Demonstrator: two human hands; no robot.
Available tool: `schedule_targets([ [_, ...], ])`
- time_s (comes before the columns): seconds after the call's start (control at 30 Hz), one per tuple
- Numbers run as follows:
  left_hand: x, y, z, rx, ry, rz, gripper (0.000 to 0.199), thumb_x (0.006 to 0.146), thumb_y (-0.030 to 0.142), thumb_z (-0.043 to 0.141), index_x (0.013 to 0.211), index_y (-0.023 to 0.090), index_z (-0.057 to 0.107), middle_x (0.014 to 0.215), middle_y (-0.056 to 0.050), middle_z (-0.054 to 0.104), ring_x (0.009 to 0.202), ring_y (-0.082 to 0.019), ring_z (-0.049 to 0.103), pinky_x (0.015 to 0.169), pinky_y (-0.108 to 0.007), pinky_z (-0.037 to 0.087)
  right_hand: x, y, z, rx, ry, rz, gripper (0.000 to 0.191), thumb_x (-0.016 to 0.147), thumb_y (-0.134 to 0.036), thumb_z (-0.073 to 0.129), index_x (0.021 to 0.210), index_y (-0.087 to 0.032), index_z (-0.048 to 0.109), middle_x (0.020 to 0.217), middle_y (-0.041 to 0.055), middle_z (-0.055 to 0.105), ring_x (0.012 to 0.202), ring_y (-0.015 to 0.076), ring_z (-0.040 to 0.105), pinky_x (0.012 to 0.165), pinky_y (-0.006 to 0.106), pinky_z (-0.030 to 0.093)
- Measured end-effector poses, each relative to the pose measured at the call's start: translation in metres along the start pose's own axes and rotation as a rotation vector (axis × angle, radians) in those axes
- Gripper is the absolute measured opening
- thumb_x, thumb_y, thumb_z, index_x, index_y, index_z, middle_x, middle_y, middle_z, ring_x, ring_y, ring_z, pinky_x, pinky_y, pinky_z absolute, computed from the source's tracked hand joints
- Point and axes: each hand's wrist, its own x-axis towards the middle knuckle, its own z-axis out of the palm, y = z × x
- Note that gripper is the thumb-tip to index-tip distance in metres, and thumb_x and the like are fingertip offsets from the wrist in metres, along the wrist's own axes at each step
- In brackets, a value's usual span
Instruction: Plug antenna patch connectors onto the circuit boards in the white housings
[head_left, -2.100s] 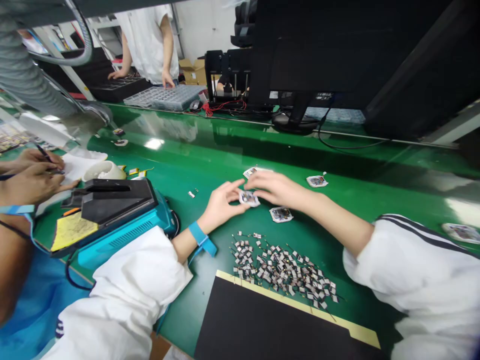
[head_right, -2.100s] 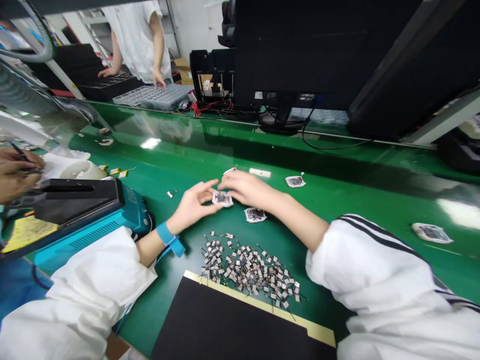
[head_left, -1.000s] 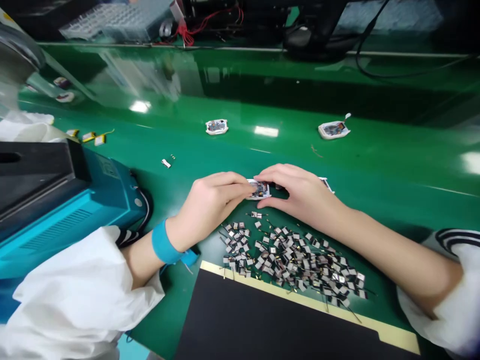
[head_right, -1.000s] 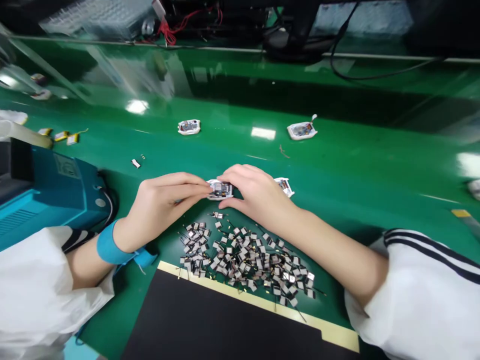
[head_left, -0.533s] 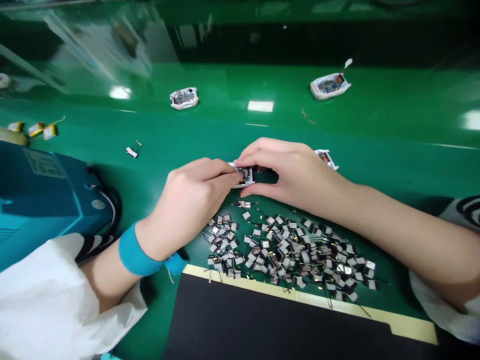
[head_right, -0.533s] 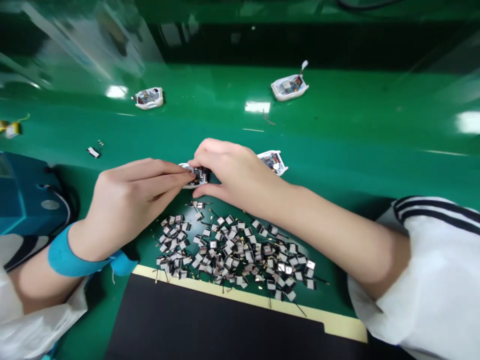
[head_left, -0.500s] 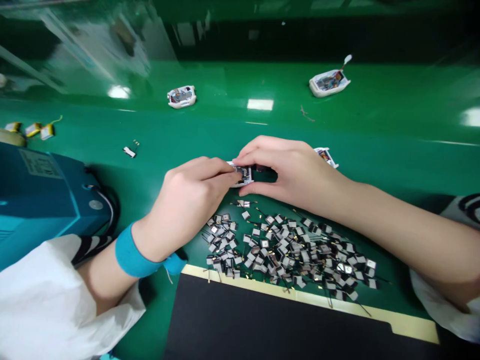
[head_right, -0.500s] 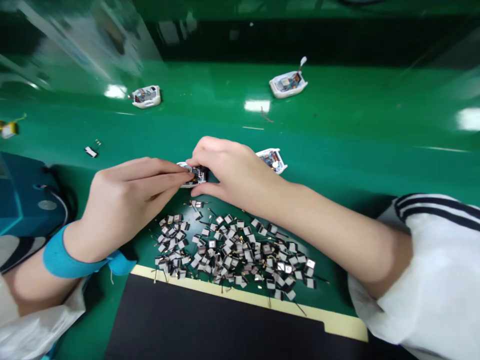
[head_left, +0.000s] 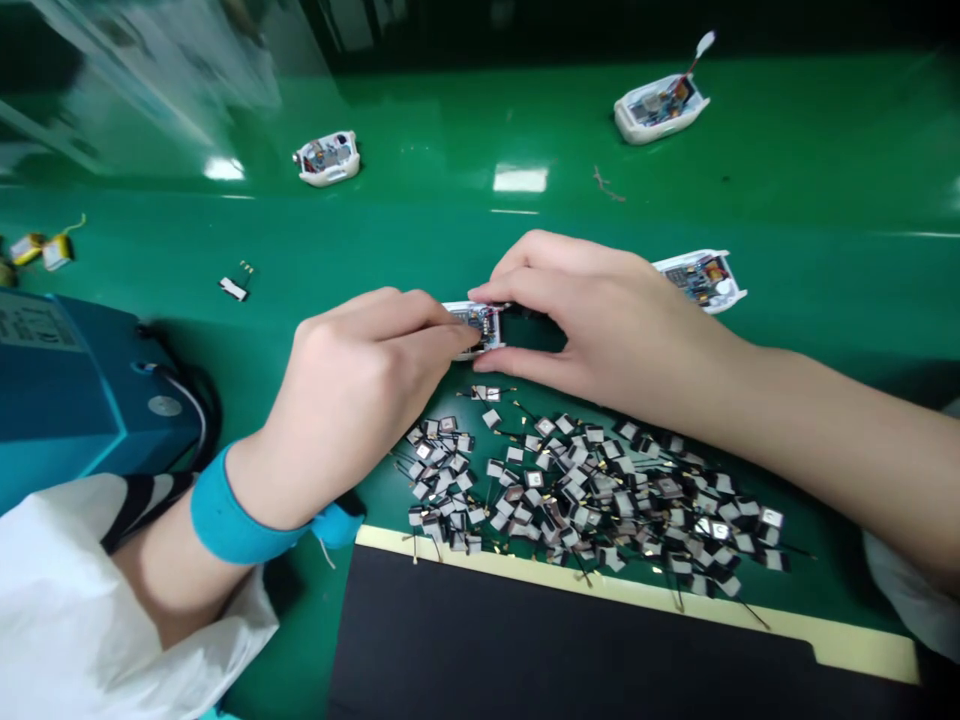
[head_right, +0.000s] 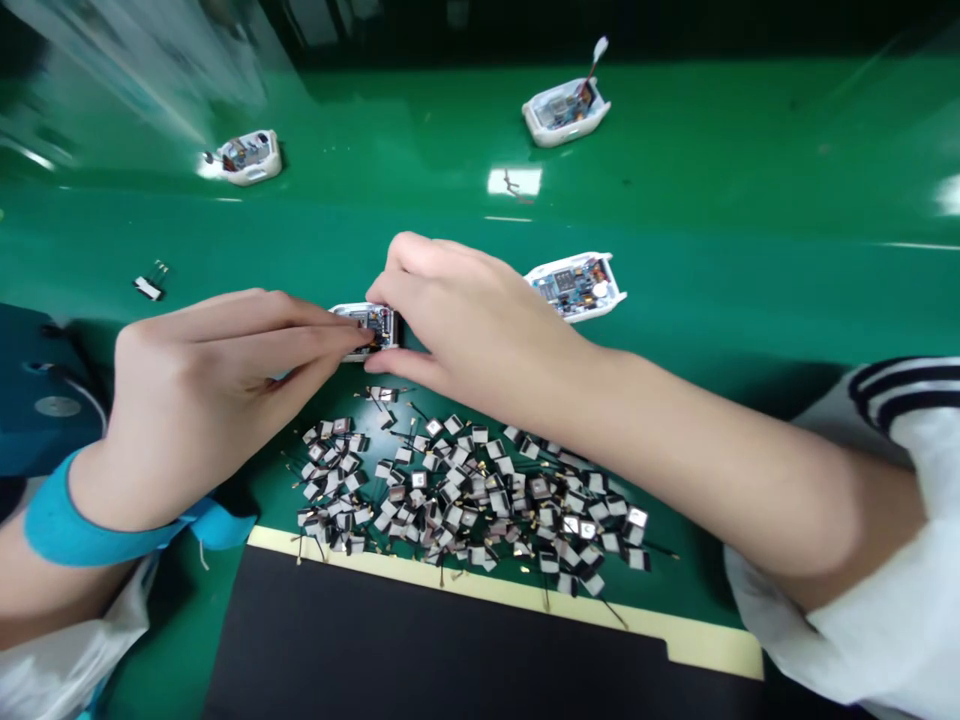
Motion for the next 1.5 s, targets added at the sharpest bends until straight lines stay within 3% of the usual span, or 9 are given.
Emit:
schedule_targets([
  [0.13, 0.0001, 0.0023, -0.0011, 0.027, -0.020, -0.031, 0.020, 0.086, 0.018, 0.042, 0.087, 0.019, 0.062, 0.082, 0.001, 0.061, 0.077, -0.014, 0.058, 0.064, -0.023, 0.045, 0.0014, -0.0052, 0.0053, 0.053, 0.023, 0.051, 0.036, 0.073, -0.040, 0.063, 0.099, -0.015, 0.057, 0.094, 0.0023, 0.050, 0.082, 0.0161, 0.053, 0.073, 0.030, 0.047],
  [0.37, -0.0002, 0.0039, -0.0016, 0.037, -0.036, -0.038, 0.023, 0.087, 0.018, 0.040, 0.089, 0.020, 0.062, 0.085, 0.001, 0.061, 0.078, -0.014, 0.057, 0.064, -0.023, 0.044, -0.0006, -0.0010, 0.0064, 0.049, 0.048, 0.006, 0.039, 0.077, -0.046, 0.055, 0.101, -0.015, 0.057, 0.094, 0.0029, 0.050, 0.077, 0.0118, 0.052, 0.069, 0.025, 0.047],
  [0.6, 0.0000, 0.0044, -0.0016, 0.066, -0.015, -0.042, 0.021, 0.086, 0.020, 0.041, 0.090, 0.023, 0.061, 0.085, 0.003, 0.061, 0.076, -0.012, 0.057, 0.062, -0.021, 0.043, -0.0005, -0.0008, 0.0068, 0.029, 0.055, 0.001, 0.037, 0.076, -0.043, 0.058, 0.102, -0.017, 0.057, 0.094, 0.0010, 0.050, 0.079, 0.0111, 0.053, 0.070, 0.024, 0.046],
  [1.1, 0.0022, 0.0010, -0.0009, 0.047, -0.027, 0.015, 0.019, 0.086, 0.023, 0.045, 0.083, 0.018, 0.063, 0.081, -0.001, 0.060, 0.074, -0.013, 0.054, 0.058, -0.022, 0.040, -0.0006, 0.0003, 0.0070, 0.006, 0.057, -0.006, 0.039, 0.075, -0.044, 0.057, 0.103, -0.016, 0.056, 0.094, 0.0000, 0.050, 0.082, 0.0122, 0.054, 0.072, 0.026, 0.046],
  [1.5, 0.0031, 0.0023, -0.0018, 0.051, -0.037, 0.025, 0.019, 0.085, 0.021, 0.047, 0.082, 0.015, 0.065, 0.080, -0.004, 0.060, 0.073, -0.016, 0.055, 0.060, -0.025, 0.042, -0.0013, 0.0024, 0.0073, 0.039, 0.087, -0.066, 0.032, 0.076, -0.036, 0.060, 0.098, -0.014, 0.057, 0.094, 0.0056, 0.053, 0.079, 0.0135, 0.051, 0.067, 0.025, 0.044],
])
